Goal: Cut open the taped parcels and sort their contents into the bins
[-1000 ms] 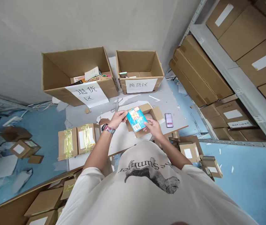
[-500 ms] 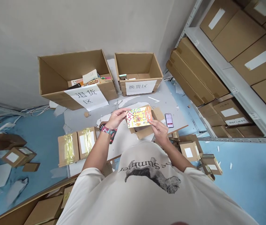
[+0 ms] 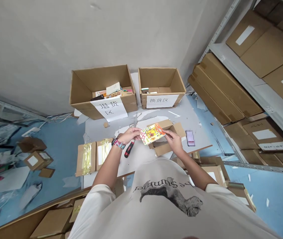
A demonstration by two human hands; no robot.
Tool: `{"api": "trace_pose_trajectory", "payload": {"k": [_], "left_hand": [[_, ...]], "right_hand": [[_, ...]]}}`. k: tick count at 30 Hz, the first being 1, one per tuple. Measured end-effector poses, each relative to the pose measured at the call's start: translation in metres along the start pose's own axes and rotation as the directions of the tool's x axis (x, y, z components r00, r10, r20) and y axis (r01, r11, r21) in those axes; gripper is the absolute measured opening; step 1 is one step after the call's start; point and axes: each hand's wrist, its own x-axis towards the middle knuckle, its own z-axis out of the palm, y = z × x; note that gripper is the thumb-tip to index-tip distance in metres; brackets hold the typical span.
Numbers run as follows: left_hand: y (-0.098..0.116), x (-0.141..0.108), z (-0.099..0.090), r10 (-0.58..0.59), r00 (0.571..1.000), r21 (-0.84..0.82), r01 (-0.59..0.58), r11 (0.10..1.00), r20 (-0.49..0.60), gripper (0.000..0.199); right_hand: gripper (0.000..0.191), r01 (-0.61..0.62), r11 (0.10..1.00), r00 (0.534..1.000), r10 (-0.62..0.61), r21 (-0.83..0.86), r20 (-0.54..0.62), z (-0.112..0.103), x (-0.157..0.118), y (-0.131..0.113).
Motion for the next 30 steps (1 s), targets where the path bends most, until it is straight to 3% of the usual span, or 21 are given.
{"api": "trace_pose_trajectory", "payload": {"k": [3, 7, 10, 13, 16, 18, 21, 24, 28, 30], "left_hand": [[-0.006, 0.002, -0.014, -0.027, 0.968, -0.076, 0.008, 0.997, -0.248, 0.04], [-0.004, 0.007, -0.038, -0.04, 0.839, -0.147, -0.048, 0.988, -0.543, 0.022], [0.017, 0.016, -0.06, 0.018, 0.741, -0.158, -0.167, 0.973, -0.671, 0.011], [0.057, 0.032, -0.082, 0.113, 0.656, -0.175, -0.357, 0.917, -0.746, 0.004], [0.093, 0.051, -0.092, 0.148, 0.66, -0.204, -0.426, 0.881, -0.736, 0.005], [0.1, 0.061, -0.086, 0.134, 0.688, -0.22, -0.401, 0.89, -0.713, 0.011], [0.077, 0.071, -0.06, 0.106, 0.755, -0.228, -0.324, 0.918, -0.647, 0.031], [0.032, 0.073, -0.022, 0.112, 0.815, -0.125, -0.22, 0.968, -0.568, 0.049], [-0.03, 0.059, 0.026, 0.151, 0.778, 0.074, -0.134, 0.988, -0.61, 0.056], [-0.057, 0.047, 0.046, 0.107, 0.783, 0.081, -0.072, 0.994, -0.613, 0.064]], "right_hand": [[0.035, -0.071, 0.997, 0.992, 0.069, 0.014, 0.107, 0.002, 0.013, 0.004], [0.033, -0.108, 0.994, 0.987, 0.103, 0.031, 0.124, 0.009, 0.014, 0.007], [0.032, -0.129, 0.99, 0.983, 0.121, 0.051, 0.137, 0.011, 0.006, 0.012], [0.032, -0.14, 0.989, 0.981, 0.13, 0.058, 0.147, 0.005, -0.001, 0.017], [0.031, -0.145, 0.988, 0.983, 0.138, 0.055, 0.119, -0.005, -0.003, 0.023], [0.031, -0.142, 0.988, 0.987, 0.137, 0.052, 0.09, -0.01, -0.003, 0.027], [0.031, -0.134, 0.99, 0.989, 0.131, 0.048, 0.072, -0.017, -0.003, 0.036], [0.033, -0.135, 0.991, 0.988, 0.135, -0.004, 0.08, -0.028, -0.002, 0.052], [0.035, -0.119, 0.972, 0.989, 0.134, -0.204, 0.06, -0.053, 0.005, 0.083], [0.038, -0.125, 0.939, 0.99, 0.137, -0.321, 0.016, -0.065, 0.011, 0.101]]}}
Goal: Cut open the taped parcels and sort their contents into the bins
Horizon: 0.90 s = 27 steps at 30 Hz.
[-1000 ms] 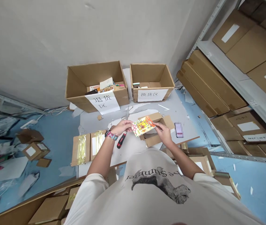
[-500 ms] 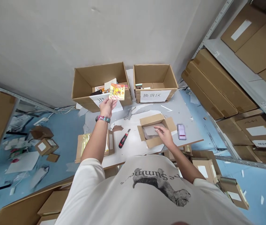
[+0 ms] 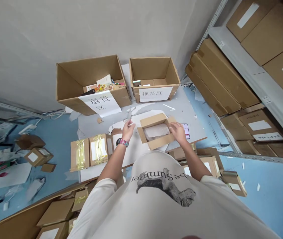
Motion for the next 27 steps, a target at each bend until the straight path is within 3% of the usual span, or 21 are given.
{"api": "trace_pose_trajectory", "payload": {"k": [2, 5, 8, 16, 20, 23, 25, 27], "left_hand": [[-0.02, -0.024, 0.005, -0.083, 0.993, -0.001, 0.083, 0.997, 0.086, 0.069], [-0.04, -0.051, 0.009, -0.146, 0.968, 0.027, 0.144, 0.989, 0.205, 0.069], [-0.048, -0.062, 0.014, -0.129, 0.969, 0.092, 0.112, 0.989, 0.208, 0.066], [-0.045, -0.054, 0.016, -0.121, 0.993, 0.084, 0.122, 0.989, -0.01, 0.06], [-0.045, -0.061, 0.02, -0.081, 0.996, 0.045, 0.079, 0.996, 0.044, 0.059], [-0.046, -0.069, 0.03, -0.022, 0.997, 0.108, 0.015, 0.994, 0.069, 0.054], [-0.047, -0.074, 0.038, 0.036, 0.999, 0.188, -0.04, 0.981, 0.024, 0.051], [-0.049, -0.079, 0.045, 0.1, 0.994, 0.29, -0.082, 0.953, -0.046, 0.061]], "right_hand": [[0.048, -0.08, 0.994, 0.996, 0.076, -0.078, -0.044, -0.003, 0.007, 0.018], [0.067, -0.249, 0.962, 0.968, 0.251, -0.109, -0.001, -0.002, 0.014, 0.037], [0.072, -0.315, 0.944, 0.944, 0.322, -0.096, 0.068, 0.003, 0.014, 0.044], [0.066, -0.218, 0.97, 0.975, 0.211, 0.108, 0.072, 0.021, 0.005, 0.037], [0.057, -0.183, 0.961, 0.981, 0.165, 0.209, 0.098, 0.029, -0.001, 0.036], [0.059, -0.159, 0.948, 0.982, 0.124, 0.275, 0.14, 0.034, -0.005, 0.036], [0.06, -0.153, 0.944, 0.983, 0.113, 0.293, 0.148, 0.036, -0.007, 0.037], [0.062, -0.154, 0.942, 0.98, 0.107, 0.299, 0.169, 0.038, -0.009, 0.039]]}}
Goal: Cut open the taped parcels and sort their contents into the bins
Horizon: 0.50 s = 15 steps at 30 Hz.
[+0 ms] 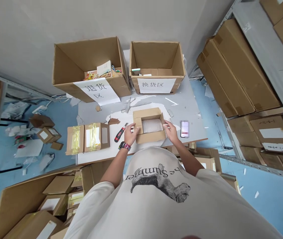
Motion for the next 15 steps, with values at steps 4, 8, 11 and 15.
{"api": "trace_pose_trajectory", "payload": {"k": [4, 8, 11, 15], "left_hand": [[-0.002, -0.012, 0.006, 0.018, 1.0, 0.15, -0.015, 0.989, -0.017, 0.103], [-0.009, -0.024, 0.001, -0.098, 0.991, 0.187, 0.08, 0.979, 0.087, 0.085], [-0.014, -0.029, -0.005, -0.072, 0.988, 0.27, 0.032, 0.962, 0.139, 0.1], [-0.016, -0.027, -0.006, -0.089, 0.984, 0.345, 0.03, 0.938, 0.158, 0.101]], "right_hand": [[0.064, 0.014, 1.0, 0.997, -0.014, -0.008, 0.074, 0.001, -0.004, 0.002], [0.08, 0.018, 0.998, 0.995, -0.012, -0.057, 0.097, 0.003, -0.013, 0.006], [0.095, -0.013, 0.996, 0.995, 0.021, -0.083, 0.094, 0.009, -0.018, 0.013], [0.059, -0.172, 0.973, 0.984, 0.176, -0.153, 0.01, 0.018, -0.02, 0.018]]}}
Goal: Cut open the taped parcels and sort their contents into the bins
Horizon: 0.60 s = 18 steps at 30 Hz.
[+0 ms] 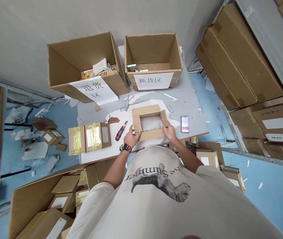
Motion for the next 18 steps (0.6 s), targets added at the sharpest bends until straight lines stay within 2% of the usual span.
{"api": "trace_pose_trajectory", "payload": {"k": [3, 7, 9, 14, 18], "left_hand": [[-0.001, 0.004, -0.002, -0.024, 1.0, 0.053, 0.024, 0.998, 0.002, 0.076], [-0.013, 0.003, -0.013, 0.069, 0.997, 0.13, -0.074, 0.989, 0.044, 0.078], [-0.024, 0.0, -0.02, 0.086, 0.995, 0.127, -0.092, 0.988, 0.051, 0.074], [-0.05, -0.003, -0.031, 0.12, 0.993, 0.094, -0.121, 0.988, 0.013, 0.047], [-0.055, -0.001, -0.037, 0.133, 0.991, 0.185, -0.132, 0.974, 0.006, 0.045]], "right_hand": [[0.043, -0.132, 0.985, 0.991, 0.134, -0.113, 0.01, 0.005, -0.003, -0.004], [0.036, -0.159, 0.976, 0.987, 0.156, -0.151, -0.03, 0.012, -0.023, -0.011], [0.034, -0.172, 0.975, 0.985, 0.167, -0.144, -0.049, 0.019, -0.039, -0.013], [0.038, -0.276, 0.958, 0.958, 0.267, -0.078, -0.106, 0.042, -0.085, -0.016], [0.041, -0.282, 0.958, 0.934, 0.288, 0.057, -0.21, 0.053, -0.112, -0.022]]}}
